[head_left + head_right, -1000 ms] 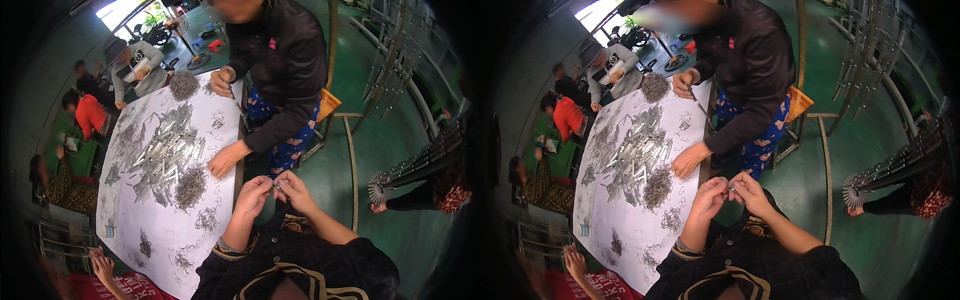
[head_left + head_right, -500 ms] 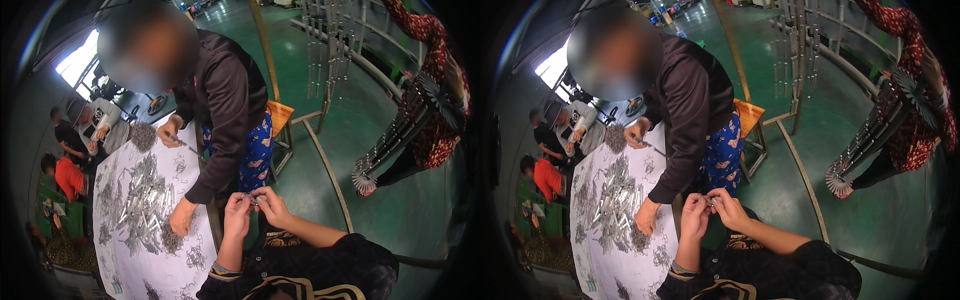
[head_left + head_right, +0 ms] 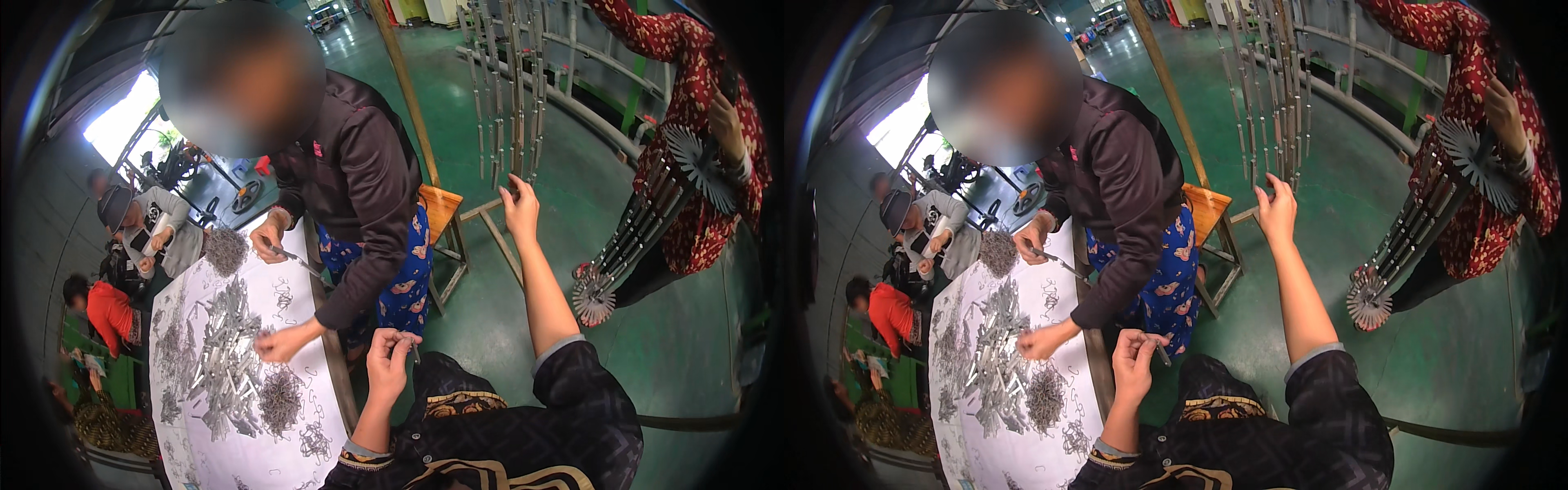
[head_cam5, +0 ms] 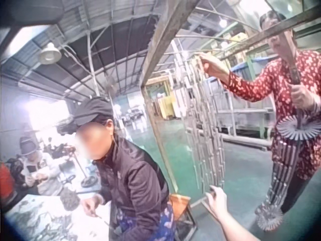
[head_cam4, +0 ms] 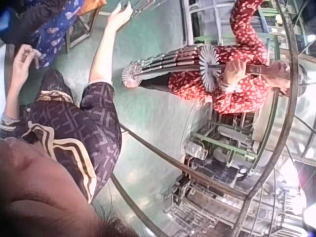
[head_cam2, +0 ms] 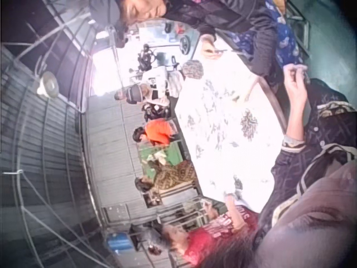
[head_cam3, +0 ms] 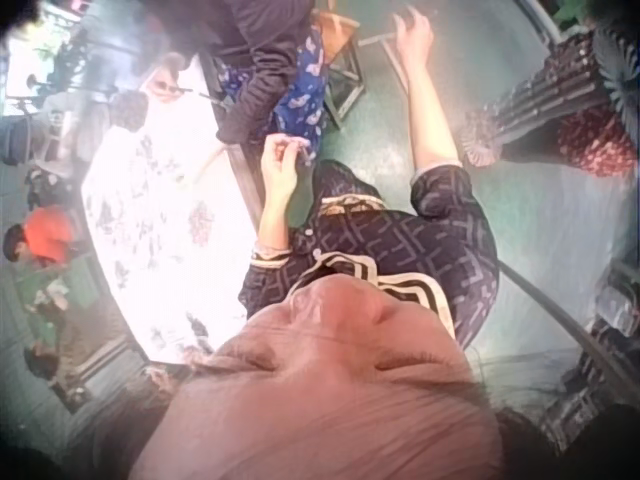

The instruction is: The person sits at a table and assembles small metal parts by hand, picking up components and attaching them together. They work alongside others in a workshop setting, handling the parts one at a time and placing completed assemblies on the table.

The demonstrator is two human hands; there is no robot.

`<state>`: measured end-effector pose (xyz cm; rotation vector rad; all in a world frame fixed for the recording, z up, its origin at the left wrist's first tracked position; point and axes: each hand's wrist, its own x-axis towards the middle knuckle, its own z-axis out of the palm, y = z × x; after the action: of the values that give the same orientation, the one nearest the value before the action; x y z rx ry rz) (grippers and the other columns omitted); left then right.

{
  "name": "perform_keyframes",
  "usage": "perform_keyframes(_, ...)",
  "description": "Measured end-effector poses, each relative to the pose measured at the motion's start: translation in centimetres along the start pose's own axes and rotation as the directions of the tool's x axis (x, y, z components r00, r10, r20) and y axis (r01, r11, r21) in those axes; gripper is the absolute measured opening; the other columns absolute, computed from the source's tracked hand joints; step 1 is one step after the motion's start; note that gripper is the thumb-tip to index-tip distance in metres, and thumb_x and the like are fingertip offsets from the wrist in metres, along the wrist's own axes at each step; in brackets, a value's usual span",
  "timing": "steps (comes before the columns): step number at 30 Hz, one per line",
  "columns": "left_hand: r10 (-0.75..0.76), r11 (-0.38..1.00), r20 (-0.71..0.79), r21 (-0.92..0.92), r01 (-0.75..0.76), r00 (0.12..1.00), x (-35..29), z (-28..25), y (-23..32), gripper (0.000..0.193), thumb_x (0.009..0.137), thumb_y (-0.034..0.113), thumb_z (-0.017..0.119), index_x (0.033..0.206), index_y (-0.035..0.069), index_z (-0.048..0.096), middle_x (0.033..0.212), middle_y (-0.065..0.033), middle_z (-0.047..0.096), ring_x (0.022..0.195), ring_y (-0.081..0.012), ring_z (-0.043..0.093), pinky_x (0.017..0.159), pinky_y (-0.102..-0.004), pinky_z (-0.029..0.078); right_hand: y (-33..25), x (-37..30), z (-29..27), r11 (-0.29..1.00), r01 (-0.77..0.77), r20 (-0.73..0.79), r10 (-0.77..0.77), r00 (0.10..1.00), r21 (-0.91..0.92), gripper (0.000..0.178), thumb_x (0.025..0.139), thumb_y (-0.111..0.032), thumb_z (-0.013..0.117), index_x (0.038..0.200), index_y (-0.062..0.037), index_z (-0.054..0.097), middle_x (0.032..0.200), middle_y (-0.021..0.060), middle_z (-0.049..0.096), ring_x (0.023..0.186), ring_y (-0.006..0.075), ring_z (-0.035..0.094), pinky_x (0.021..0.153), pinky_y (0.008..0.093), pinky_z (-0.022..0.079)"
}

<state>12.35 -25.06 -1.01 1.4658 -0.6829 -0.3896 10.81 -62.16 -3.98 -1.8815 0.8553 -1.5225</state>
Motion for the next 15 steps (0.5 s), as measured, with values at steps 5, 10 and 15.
perform_keyframes(5, -0.010, 1.000, 0.043, 0.012, 0.009, 0.999, 0.3, 0.3, -0.4, 0.007, 0.092, 0.003, 0.052, 0.092, 0.002, 0.045, 0.085, -0.0118, 0.064, 0.084, -0.0141, 0.062, 0.077, -0.0265, 0.047, 0.8, 2.6, 2.2, 0.990, -0.133, 0.196, 0.120, 0.973, 0.056, 0.043, 0.082, -0.013, 0.068, 0.122, -0.0020, 0.058, 0.102, 0.0148, 0.066, 0.066, 0.0179, 0.062, 0.067, 0.0327, 0.050)
perform_keyframes(10, -0.042, 0.998, 0.072, 0.048, 0.038, 0.997, 0.5, 0.2, -0.6, 0.007, 0.093, 0.002, 0.052, 0.092, 0.003, 0.045, 0.087, -0.0136, 0.065, 0.085, -0.0157, 0.063, 0.081, -0.0288, 0.048, 2.3, 3.5, 3.5, 0.987, -0.147, 0.321, 0.119, 0.940, 0.064, 0.035, 0.081, -0.011, 0.069, 0.114, -0.0008, 0.062, 0.092, 0.0141, 0.069, 0.067, 0.0175, 0.064, 0.067, 0.0309, 0.050)
perform_keyframes(15, -0.076, 0.997, 0.077, 0.034, 0.073, 0.994, 0.9, 0.6, -1.6, 0.008, 0.091, 0.005, 0.056, 0.090, 0.000, 0.050, 0.086, -0.0107, 0.066, 0.082, -0.0135, 0.063, 0.076, -0.0268, 0.048, 3.3, 3.4, 2.3, 0.970, -0.203, 0.391, 0.136, 0.910, 0.134, 0.021, 0.079, -0.012, 0.072, 0.096, 0.0008, 0.067, 0.070, 0.0066, 0.067, 0.062, 0.0114, 0.061, 0.061, 0.0269, 0.048)
